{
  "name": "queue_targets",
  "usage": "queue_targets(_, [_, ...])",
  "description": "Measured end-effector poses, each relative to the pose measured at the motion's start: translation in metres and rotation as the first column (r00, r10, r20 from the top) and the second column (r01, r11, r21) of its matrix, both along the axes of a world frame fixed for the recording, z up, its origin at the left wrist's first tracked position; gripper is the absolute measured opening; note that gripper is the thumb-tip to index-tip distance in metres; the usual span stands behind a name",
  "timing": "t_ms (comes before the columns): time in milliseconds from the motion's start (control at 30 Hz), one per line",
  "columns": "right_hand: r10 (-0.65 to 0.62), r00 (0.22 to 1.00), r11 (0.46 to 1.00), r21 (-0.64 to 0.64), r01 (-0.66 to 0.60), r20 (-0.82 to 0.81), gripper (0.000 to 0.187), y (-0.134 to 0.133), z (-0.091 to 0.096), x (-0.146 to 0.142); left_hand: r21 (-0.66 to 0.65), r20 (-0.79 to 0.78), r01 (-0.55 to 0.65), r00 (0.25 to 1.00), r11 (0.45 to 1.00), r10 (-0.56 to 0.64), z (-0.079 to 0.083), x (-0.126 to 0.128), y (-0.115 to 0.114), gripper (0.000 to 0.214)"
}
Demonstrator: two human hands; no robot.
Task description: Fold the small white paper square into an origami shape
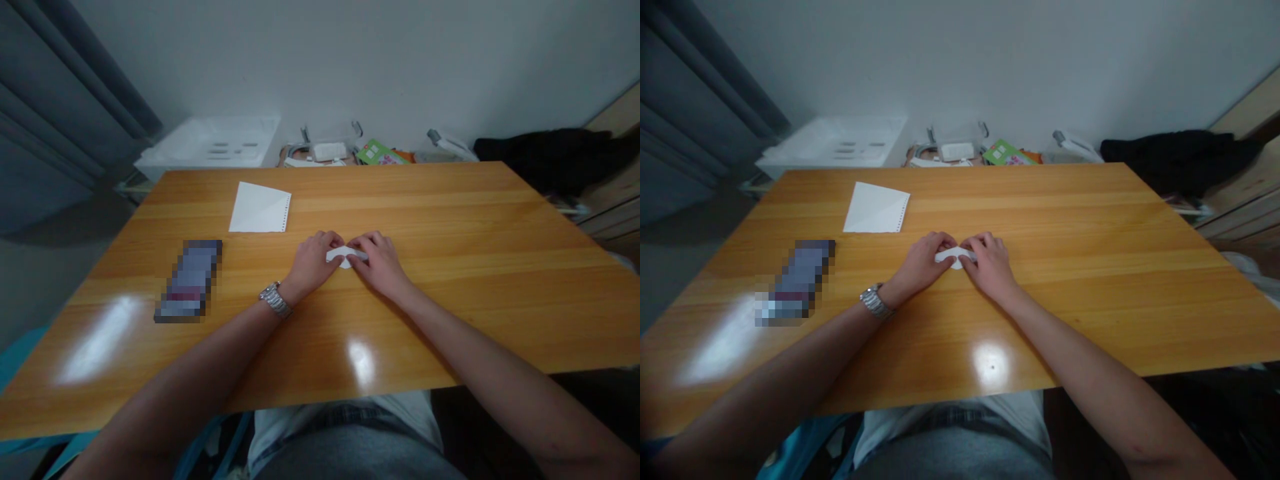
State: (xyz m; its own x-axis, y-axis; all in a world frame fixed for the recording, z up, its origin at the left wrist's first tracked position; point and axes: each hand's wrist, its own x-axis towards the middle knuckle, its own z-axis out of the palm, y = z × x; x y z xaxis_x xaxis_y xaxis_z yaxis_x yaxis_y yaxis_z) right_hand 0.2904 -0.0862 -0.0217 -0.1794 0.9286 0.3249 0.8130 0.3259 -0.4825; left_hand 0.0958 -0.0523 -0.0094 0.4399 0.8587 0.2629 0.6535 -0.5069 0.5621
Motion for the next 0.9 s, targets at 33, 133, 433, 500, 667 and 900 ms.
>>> queue_targets(33, [0.001,1.000,1.000,-0.005,-0.001,0.002,0.024,0.000,0.000,0.000,-0.001,-0.002,0.001,1.000,1.000,-0.001,0.000,0.000,0.000,0.021])
queue_targets(133, [0.007,1.000,1.000,-0.006,-0.007,0.011,0.024,0.001,0.000,0.001,-0.006,-0.015,0.007,1.000,1.000,-0.007,0.002,0.000,0.000,0.021])
queue_targets(433, [0.016,1.000,1.000,-0.002,-0.016,0.001,0.023,0.000,0.000,0.002,-0.044,-0.017,0.093,0.995,0.995,-0.094,0.003,-0.006,0.003,0.028])
queue_targets(500, [0.016,1.000,1.000,0.001,-0.016,-0.006,0.023,0.000,0.000,0.002,-0.057,0.001,0.117,0.993,0.991,-0.117,0.003,-0.009,0.004,0.031])
queue_targets(667, [0.018,1.000,1.000,0.002,-0.018,-0.005,0.024,-0.001,0.001,0.002,-0.055,0.017,0.148,0.989,0.987,-0.148,0.004,-0.012,0.003,0.032])
queue_targets(900, [0.080,0.996,0.996,-0.026,-0.081,-0.048,0.025,0.000,0.001,0.013,-0.031,0.007,0.154,0.988,0.988,-0.154,0.004,-0.012,0.001,0.032])
